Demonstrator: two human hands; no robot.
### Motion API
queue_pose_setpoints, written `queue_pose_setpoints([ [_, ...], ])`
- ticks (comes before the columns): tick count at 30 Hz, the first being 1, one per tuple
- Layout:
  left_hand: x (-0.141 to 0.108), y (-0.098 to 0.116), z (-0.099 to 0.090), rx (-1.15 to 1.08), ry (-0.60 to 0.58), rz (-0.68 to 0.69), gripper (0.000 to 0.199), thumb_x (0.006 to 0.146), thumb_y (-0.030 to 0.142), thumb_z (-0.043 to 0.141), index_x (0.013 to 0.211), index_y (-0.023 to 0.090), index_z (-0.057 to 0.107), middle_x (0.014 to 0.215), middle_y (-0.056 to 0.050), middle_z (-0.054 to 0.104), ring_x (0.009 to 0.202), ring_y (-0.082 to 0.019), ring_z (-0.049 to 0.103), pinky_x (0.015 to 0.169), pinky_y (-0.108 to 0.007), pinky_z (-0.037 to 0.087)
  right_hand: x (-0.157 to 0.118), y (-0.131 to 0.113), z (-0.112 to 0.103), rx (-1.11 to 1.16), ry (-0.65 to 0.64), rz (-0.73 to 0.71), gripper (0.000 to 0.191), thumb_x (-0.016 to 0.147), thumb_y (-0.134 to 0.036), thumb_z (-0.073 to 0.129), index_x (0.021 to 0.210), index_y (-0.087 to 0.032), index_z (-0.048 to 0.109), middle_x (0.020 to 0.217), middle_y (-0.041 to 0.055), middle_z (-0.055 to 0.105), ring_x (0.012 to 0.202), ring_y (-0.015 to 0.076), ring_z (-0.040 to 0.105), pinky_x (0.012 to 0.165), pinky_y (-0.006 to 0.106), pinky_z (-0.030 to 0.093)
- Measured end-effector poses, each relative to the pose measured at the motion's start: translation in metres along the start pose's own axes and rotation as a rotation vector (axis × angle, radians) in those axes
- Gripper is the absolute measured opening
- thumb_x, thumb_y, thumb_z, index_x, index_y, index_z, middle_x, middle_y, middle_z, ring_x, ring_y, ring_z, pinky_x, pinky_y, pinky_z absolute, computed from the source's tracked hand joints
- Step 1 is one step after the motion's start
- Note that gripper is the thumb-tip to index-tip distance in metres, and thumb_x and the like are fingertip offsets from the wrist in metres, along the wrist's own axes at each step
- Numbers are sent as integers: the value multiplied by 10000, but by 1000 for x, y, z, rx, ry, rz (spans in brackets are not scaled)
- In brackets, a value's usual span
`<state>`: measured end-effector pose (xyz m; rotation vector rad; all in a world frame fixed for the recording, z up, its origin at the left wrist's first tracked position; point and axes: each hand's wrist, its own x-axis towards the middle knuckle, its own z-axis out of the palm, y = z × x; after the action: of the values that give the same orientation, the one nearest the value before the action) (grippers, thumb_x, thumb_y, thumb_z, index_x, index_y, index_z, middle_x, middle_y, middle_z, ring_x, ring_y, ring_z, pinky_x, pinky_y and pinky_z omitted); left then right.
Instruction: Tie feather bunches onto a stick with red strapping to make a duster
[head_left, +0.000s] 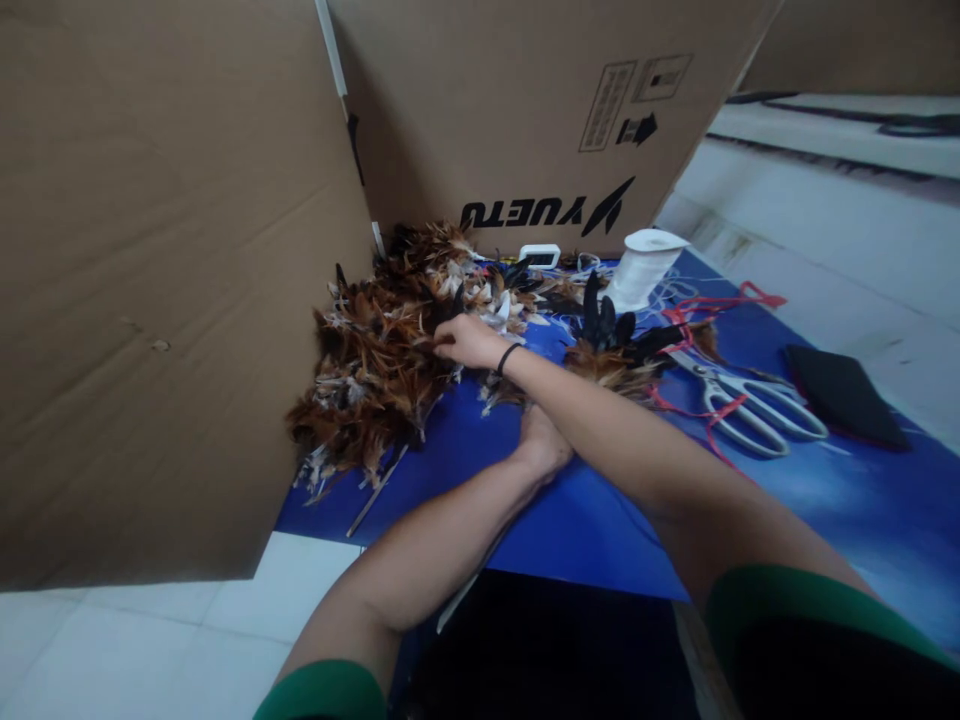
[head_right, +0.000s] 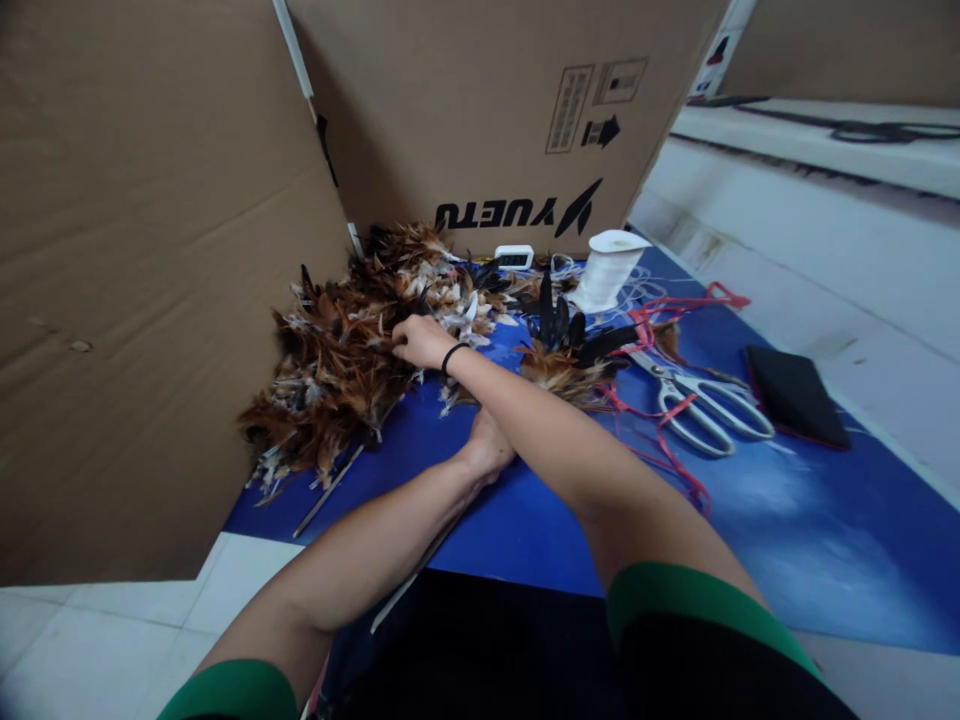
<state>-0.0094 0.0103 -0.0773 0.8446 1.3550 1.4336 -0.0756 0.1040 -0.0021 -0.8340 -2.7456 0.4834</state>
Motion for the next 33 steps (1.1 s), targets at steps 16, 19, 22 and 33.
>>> queue_pose_setpoints([
  [16, 1, -6, 10, -135, -149, -206, 215, 827, 61, 576, 764, 174, 404, 466, 89, 508, 341, -60, 499, 393, -177, 493, -26, -1, -41, 1219, 12, 321, 148, 862, -115, 573, 751, -172, 495, 565, -11, 606, 503, 111, 638, 339, 132, 375],
  [19, 2, -5, 10, -132, -129, -219, 201, 847, 59, 548, 758, 171, 407, 473, 83, 512, 349, -53, 495, 393, -173, 497, -38, 0, -48, 1250, 16, 269, 88, 844, -135, 593, 805, -163, 519, 632, 16, 654, 533, 124, 658, 362, 141, 405],
  [22, 3, -1, 7, -130, -123, -227, 172, 866, 80, 535, 772, 166, 420, 490, 69, 530, 372, -54, 505, 431, -198, 524, -60, 4, -65, 1251, 134, 188, 87, 835, -194, 609, 885, -170, 542, 683, 14, 670, 555, 131, 665, 372, 145, 406],
  [33, 5, 10, 2, -141, -138, -192, 152, 857, 51, 498, 755, 148, 440, 521, 29, 579, 401, -57, 484, 426, -172, 433, -172, 47, -74, 1198, 539, 298, 243, 717, -214, 702, 888, -209, 530, 712, -17, 636, 563, 129, 654, 365, 163, 403],
])
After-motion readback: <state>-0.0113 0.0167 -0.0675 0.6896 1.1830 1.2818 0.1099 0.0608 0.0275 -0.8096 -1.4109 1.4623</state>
